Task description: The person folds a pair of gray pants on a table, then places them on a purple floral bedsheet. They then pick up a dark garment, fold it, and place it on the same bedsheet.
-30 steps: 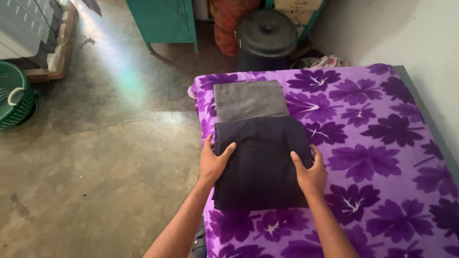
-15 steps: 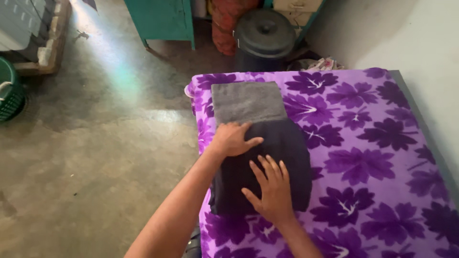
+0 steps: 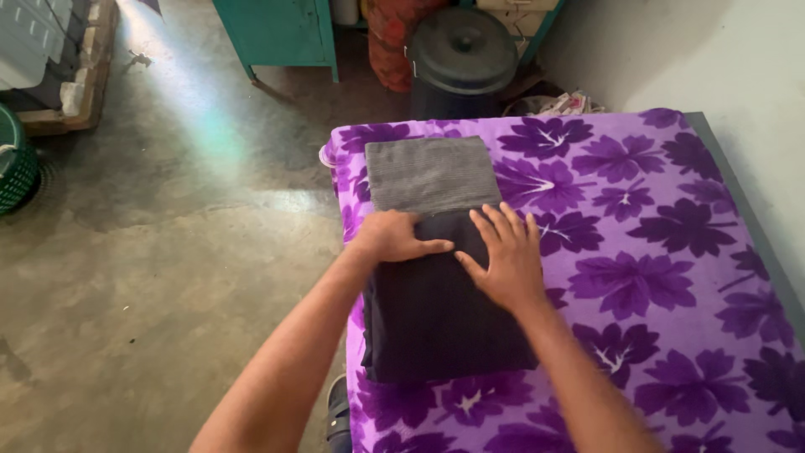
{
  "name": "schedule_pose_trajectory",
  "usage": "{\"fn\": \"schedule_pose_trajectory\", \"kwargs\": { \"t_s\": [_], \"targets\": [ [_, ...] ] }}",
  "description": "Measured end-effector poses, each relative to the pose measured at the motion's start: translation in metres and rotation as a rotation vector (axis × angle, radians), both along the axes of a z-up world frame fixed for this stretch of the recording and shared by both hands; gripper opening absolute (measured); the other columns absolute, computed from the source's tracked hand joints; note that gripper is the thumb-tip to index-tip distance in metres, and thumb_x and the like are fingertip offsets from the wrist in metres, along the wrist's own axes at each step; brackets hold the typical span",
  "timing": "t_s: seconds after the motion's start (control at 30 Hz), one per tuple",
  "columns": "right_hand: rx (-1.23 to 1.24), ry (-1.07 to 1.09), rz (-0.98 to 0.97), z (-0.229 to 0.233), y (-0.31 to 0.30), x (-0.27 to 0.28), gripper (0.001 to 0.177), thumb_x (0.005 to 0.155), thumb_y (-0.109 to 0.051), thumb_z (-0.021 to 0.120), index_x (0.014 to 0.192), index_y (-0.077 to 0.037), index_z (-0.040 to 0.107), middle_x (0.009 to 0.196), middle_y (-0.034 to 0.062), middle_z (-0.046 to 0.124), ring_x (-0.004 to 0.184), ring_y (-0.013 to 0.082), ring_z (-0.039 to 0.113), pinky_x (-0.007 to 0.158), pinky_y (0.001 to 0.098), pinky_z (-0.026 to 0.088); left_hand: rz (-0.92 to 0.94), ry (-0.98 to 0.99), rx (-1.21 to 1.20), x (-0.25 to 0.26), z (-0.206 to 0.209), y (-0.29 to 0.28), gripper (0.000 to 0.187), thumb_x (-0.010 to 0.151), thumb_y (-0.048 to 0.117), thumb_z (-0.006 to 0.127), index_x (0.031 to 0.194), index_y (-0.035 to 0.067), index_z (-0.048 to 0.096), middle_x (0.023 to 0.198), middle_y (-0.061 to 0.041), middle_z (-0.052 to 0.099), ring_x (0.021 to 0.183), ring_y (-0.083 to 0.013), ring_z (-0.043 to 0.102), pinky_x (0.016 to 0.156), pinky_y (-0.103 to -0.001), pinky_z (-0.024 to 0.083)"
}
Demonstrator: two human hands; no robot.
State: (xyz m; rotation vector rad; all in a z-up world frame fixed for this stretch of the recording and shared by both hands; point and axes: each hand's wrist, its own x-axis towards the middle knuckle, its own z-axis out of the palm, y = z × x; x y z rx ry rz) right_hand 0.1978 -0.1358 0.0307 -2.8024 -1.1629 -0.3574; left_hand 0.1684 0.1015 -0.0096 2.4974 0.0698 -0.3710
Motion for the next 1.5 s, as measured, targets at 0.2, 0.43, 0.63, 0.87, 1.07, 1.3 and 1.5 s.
{"fn": "schedule_pose_trajectory", "kwargs": {
  "t_s": [0.2, 0.43, 0.63, 0.87, 1.07, 1.3, 1.5],
  "targets": [
    [-0.168, 0.246, 0.003, -0.001, -0.007, 0.048, 0.083, 0.079, -0.069, 0.067, 0.138, -0.011, 0.061, 0.131, 0.0148, 0.065, 0.128, 0.0334, 0.054, 0.111, 0.0565, 0.032, 0.061, 0.074, -0.243, -0.007, -0.026, 0.038, 0.108, 0.058, 0.085, 0.079, 0.119, -0.004, 0.072, 0.113, -0.023, 0.072, 0.108, -0.0374, 0.069, 0.095, -0.043, 0.054],
    [-0.258, 0.332, -0.184, -0.007, 0.005, 0.053, 0.065, 0.090, -0.071, 0.059, 0.113, -0.012, 0.076, 0.103, 0.0125, 0.076, 0.104, 0.0309, 0.070, 0.101, 0.0477, 0.049, 0.260, 0.015, -0.151, -0.017, -0.034, 0.020, 0.086, 0.062, 0.081, 0.072, 0.097, 0.003, 0.080, 0.092, -0.019, 0.079, 0.090, -0.0351, 0.076, 0.083, -0.044, 0.058],
    [0.055, -0.107, -0.104, 0.003, 0.011, 0.000, 0.053, 0.096, -0.051, 0.063, 0.125, -0.007, 0.071, 0.126, 0.0120, 0.068, 0.129, 0.0323, 0.056, 0.117, 0.0591, 0.033, 0.511, -0.381, 0.005, -0.053, 0.008, -0.002, 0.057, 0.090, 0.051, 0.070, 0.118, 0.002, 0.066, 0.109, -0.019, 0.068, 0.109, -0.0398, 0.062, 0.097, -0.050, 0.047],
    [0.109, -0.069, -0.170, -0.005, -0.015, -0.088, 0.057, 0.096, -0.048, 0.057, 0.138, -0.011, 0.062, 0.147, 0.0134, 0.056, 0.145, 0.0365, 0.041, 0.121, 0.0646, 0.022, 0.179, -0.556, 0.031, -0.127, 0.026, -0.079, 0.074, 0.088, 0.044, 0.069, 0.148, 0.005, 0.048, 0.157, -0.024, 0.036, 0.151, -0.0403, 0.023, 0.121, -0.063, 0.010],
    [0.129, -0.056, -0.119, -0.027, -0.011, -0.075, 0.062, 0.097, -0.053, 0.052, 0.141, -0.010, 0.060, 0.152, 0.0147, 0.052, 0.147, 0.0375, 0.039, 0.119, 0.0680, 0.020, 0.346, -0.491, 0.077, -0.133, 0.002, -0.085, 0.079, 0.086, 0.053, 0.067, 0.152, 0.016, 0.046, 0.162, -0.019, 0.028, 0.152, -0.0409, 0.016, 0.112, -0.076, 0.006],
    [0.130, -0.022, -0.077, -0.035, 0.001, -0.045, 0.058, 0.098, -0.049, 0.053, 0.143, -0.013, 0.059, 0.154, 0.0128, 0.051, 0.148, 0.0350, 0.039, 0.120, 0.0678, 0.021, 0.434, -0.482, 0.118, -0.117, -0.013, -0.090, 0.076, 0.087, 0.055, 0.065, 0.151, 0.018, 0.047, 0.163, -0.017, 0.028, 0.152, -0.0414, 0.016, 0.110, -0.080, 0.008],
    [0.036, 0.000, -0.103, -0.035, 0.002, -0.044, 0.060, 0.097, -0.048, 0.055, 0.147, -0.014, 0.055, 0.156, 0.0112, 0.048, 0.148, 0.0341, 0.038, 0.120, 0.0665, 0.022, 0.439, -0.489, 0.126, -0.117, -0.016, -0.091, 0.076, 0.088, 0.056, 0.064, 0.152, 0.018, 0.047, 0.164, -0.017, 0.029, 0.153, -0.0407, 0.016, 0.110, -0.080, 0.009]
  ]
}}
